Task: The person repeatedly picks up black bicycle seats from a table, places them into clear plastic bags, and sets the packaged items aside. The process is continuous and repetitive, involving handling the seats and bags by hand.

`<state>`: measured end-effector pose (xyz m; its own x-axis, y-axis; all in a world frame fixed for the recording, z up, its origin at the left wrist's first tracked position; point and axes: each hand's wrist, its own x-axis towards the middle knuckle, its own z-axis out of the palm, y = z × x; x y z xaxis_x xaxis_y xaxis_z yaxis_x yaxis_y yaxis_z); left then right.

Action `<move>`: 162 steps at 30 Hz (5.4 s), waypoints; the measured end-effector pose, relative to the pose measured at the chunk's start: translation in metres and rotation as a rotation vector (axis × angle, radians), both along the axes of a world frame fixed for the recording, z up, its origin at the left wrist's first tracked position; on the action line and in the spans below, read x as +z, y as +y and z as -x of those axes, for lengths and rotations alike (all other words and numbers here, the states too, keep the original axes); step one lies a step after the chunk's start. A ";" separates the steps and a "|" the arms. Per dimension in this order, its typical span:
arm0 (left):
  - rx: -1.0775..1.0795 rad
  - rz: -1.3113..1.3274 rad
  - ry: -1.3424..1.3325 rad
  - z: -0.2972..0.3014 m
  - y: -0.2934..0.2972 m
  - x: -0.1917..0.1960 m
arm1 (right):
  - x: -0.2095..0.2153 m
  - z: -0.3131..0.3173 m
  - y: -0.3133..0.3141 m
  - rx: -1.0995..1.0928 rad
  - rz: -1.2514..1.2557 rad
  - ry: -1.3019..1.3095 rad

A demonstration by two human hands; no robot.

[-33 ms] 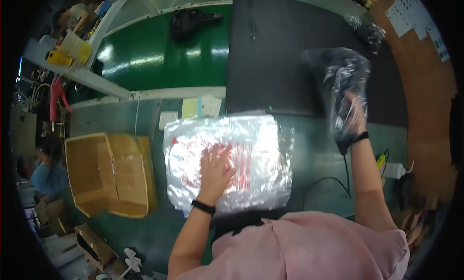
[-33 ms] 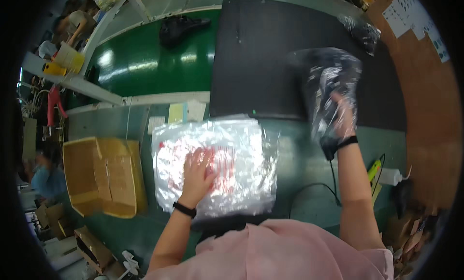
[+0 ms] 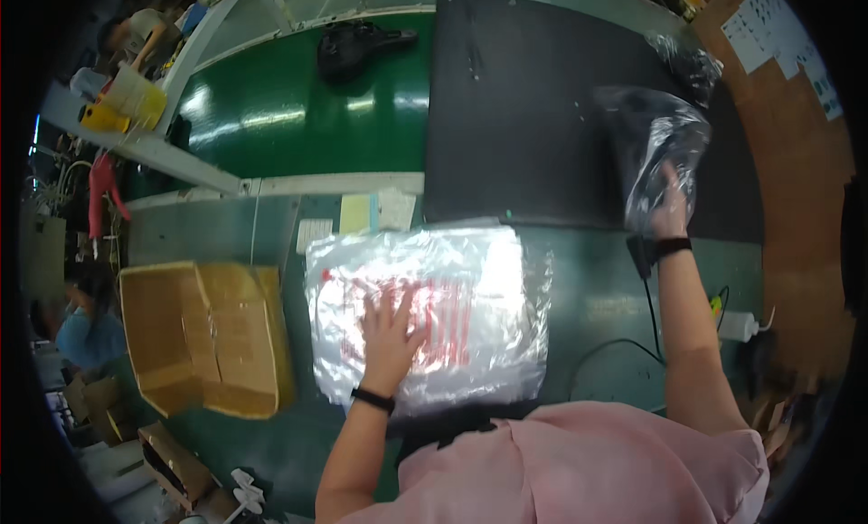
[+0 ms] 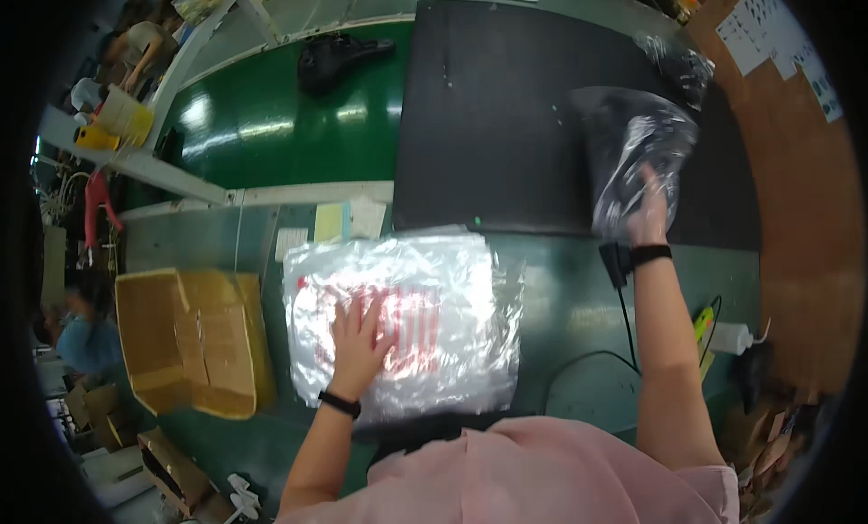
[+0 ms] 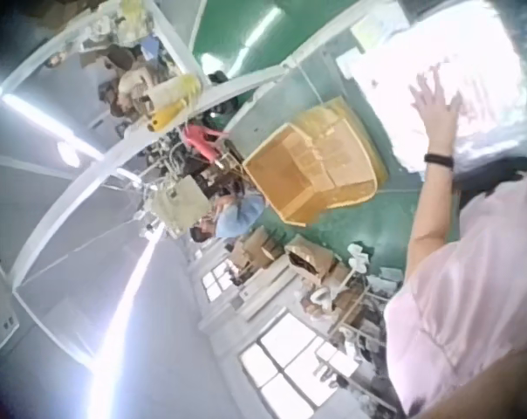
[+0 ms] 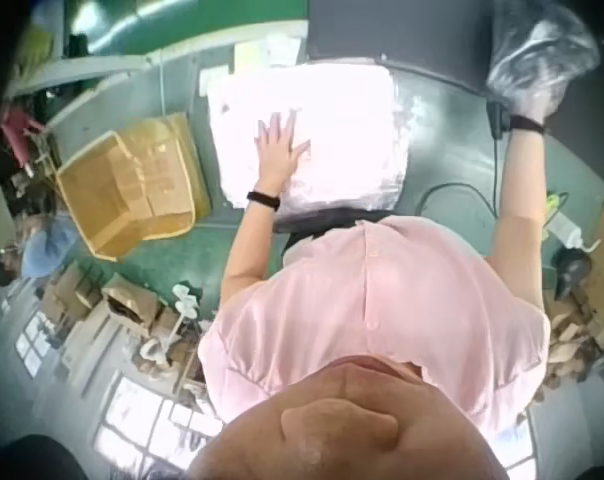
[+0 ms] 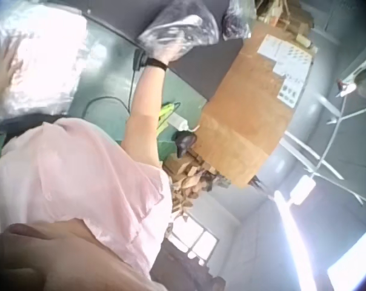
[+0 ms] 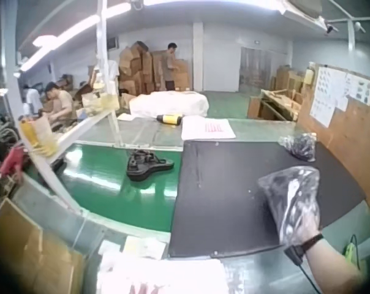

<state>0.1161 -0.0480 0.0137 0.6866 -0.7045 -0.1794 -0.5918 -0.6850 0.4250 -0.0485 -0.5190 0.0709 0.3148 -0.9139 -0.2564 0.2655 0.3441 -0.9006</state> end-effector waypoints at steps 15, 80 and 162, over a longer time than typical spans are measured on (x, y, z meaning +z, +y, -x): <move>0.129 -0.295 0.138 -0.024 0.080 -0.037 | -0.093 -0.559 0.006 0.715 1.416 1.233; 0.420 0.677 0.753 0.083 -0.001 -0.004 | -0.048 0.006 0.314 0.829 -0.179 0.122; -0.207 0.342 0.566 -0.184 -0.098 0.129 | 0.044 -0.143 0.103 0.880 0.802 0.406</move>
